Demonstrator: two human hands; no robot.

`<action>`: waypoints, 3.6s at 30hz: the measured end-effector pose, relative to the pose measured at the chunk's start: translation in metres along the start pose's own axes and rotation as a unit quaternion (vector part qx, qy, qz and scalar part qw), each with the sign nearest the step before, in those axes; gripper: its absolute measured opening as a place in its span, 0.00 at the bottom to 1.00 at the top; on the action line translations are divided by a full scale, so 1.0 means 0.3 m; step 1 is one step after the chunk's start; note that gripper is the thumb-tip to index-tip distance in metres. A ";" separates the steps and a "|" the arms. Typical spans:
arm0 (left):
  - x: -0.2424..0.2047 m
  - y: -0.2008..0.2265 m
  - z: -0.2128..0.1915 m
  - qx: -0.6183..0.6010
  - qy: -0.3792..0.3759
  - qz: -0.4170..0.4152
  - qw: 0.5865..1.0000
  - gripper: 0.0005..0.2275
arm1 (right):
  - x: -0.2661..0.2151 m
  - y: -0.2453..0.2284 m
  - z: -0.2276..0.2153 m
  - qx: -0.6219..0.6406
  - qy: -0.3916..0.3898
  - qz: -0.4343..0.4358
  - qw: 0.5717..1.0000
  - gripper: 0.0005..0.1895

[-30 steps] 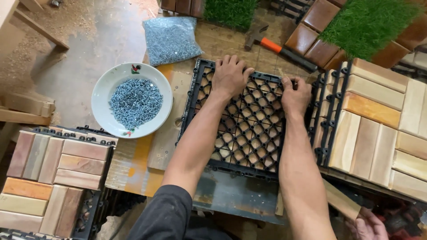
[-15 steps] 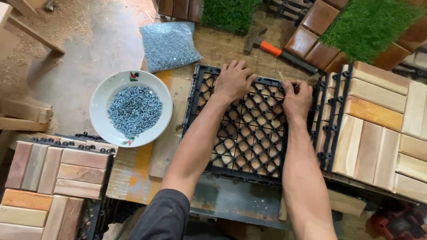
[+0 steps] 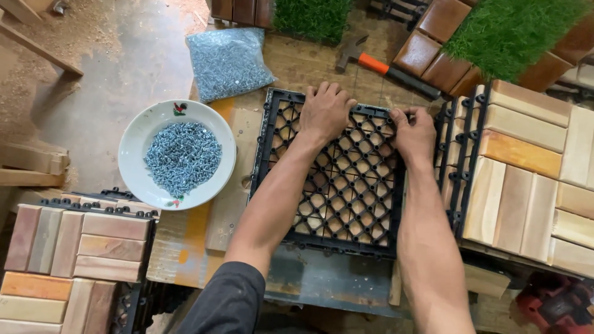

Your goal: The person arranges small rectangular wooden tiles into a black plastic grid frame, then places a black plastic lattice over the tiles and secures it with screws using a cordless drill. The completed unit is set aside on a stack of similar units.

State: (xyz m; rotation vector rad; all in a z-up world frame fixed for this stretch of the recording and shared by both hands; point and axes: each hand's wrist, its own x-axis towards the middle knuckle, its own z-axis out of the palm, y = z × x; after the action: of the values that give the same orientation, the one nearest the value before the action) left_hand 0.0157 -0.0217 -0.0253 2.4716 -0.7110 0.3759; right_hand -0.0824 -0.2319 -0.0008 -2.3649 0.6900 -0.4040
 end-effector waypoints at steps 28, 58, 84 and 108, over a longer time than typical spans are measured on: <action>0.040 0.000 0.033 -0.004 -0.016 0.060 0.998 0.15 | 0.038 -0.043 0.119 -0.166 -0.051 -0.235 0.956 0.18; 0.033 0.023 -0.097 -0.057 -0.091 -0.006 0.994 0.20 | -0.286 -0.234 0.003 -0.183 -0.024 -0.189 0.964 0.32; -0.289 0.070 -0.312 0.098 -0.106 -0.191 0.971 0.35 | -0.632 -0.211 -0.125 -0.187 -0.120 -0.183 0.958 0.36; -0.366 0.139 -0.374 0.076 -0.138 -0.113 0.981 0.30 | -0.203 -0.303 -0.071 -0.120 -0.048 -0.125 0.984 0.43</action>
State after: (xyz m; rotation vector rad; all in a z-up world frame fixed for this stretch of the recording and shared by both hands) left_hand -0.1108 0.0566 0.0404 2.7465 -0.5140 0.0004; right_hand -0.1074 -0.1475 0.0676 -2.6922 0.4162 -0.3249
